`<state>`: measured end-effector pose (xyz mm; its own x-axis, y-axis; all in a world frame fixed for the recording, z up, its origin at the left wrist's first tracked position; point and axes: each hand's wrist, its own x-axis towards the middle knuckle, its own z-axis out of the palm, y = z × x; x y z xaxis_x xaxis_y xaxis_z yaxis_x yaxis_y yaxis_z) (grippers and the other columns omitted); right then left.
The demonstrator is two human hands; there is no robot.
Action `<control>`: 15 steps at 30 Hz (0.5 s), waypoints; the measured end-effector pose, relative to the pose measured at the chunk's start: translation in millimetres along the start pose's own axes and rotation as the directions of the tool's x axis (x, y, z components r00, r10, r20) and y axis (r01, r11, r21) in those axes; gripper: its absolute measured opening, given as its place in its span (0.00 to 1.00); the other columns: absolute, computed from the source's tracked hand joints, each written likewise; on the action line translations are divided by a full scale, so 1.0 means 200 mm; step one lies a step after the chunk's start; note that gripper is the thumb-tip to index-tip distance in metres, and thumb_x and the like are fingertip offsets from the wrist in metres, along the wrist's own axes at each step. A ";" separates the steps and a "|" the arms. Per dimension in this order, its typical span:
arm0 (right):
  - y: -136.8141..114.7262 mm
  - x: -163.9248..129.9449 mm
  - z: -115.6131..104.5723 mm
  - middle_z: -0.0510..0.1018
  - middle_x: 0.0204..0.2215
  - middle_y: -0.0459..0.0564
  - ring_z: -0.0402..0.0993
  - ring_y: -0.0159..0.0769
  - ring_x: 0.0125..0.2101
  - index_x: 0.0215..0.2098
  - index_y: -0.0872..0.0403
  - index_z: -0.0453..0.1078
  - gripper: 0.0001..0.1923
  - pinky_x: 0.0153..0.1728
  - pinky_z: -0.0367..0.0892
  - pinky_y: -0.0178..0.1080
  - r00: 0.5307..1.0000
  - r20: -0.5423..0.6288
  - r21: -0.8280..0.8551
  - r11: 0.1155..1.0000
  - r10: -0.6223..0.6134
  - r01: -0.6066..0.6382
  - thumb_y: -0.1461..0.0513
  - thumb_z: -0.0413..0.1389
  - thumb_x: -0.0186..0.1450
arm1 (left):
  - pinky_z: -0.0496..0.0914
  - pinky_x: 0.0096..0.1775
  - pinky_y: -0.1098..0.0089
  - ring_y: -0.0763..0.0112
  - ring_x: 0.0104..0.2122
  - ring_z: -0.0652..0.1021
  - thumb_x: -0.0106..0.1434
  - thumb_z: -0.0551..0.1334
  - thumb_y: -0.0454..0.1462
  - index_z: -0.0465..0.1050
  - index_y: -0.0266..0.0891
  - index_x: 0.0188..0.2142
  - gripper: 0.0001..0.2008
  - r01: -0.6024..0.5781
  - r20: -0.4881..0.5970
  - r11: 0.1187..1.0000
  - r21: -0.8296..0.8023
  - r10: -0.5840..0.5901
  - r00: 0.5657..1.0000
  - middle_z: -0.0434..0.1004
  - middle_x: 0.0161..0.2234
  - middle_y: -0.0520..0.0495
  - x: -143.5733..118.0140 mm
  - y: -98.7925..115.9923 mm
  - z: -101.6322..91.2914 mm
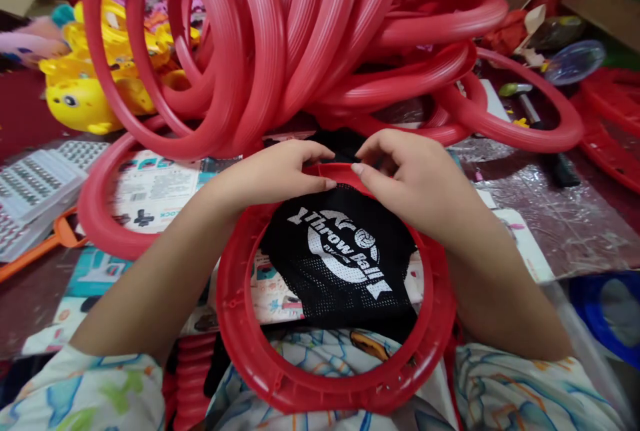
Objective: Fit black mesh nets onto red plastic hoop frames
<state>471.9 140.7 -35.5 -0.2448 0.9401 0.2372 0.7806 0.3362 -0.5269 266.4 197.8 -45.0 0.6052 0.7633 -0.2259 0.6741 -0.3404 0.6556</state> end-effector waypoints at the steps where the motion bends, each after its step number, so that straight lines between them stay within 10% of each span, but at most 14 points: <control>1: -0.01 -0.02 -0.03 0.80 0.28 0.47 0.72 0.34 0.27 0.35 0.55 0.75 0.03 0.32 0.61 0.38 0.999 -0.039 -0.023 1.000 -0.013 0.012 0.64 0.59 0.64 | 0.73 0.53 0.61 0.55 0.54 0.77 0.60 0.64 0.51 0.76 0.41 0.54 0.26 0.006 -0.002 1.000 0.000 -0.006 1.000 0.77 0.55 0.46 -0.01 0.01 -0.02; 8: -0.11 -0.13 -0.14 0.79 0.24 0.43 0.73 0.29 0.24 0.29 0.55 0.75 0.10 0.28 0.62 0.35 0.958 0.002 -0.019 0.958 -0.286 0.286 0.62 0.58 0.68 | 0.77 0.38 0.72 0.64 0.42 0.82 0.59 0.67 0.48 0.74 0.43 0.47 0.19 0.053 0.058 0.969 -0.241 -0.041 0.998 0.82 0.44 0.51 -0.19 0.10 -0.18; 15: -0.34 -0.23 -0.17 0.83 0.31 0.54 0.79 0.42 0.29 0.35 0.59 0.74 0.11 0.28 0.69 0.43 0.898 -0.115 -0.371 0.857 -0.425 0.358 0.63 0.51 0.72 | 0.75 0.35 0.83 0.74 0.40 0.80 0.64 0.66 0.46 0.71 0.49 0.54 0.19 -0.157 -0.191 0.979 -0.127 0.131 0.973 0.80 0.44 0.55 -0.41 0.21 -0.33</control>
<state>450.1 72.2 16.3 -0.4856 0.6947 0.5307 0.7943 0.6042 -0.0641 216.6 156.9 48.1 0.5964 0.8026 0.0036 0.5113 -0.3834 0.7691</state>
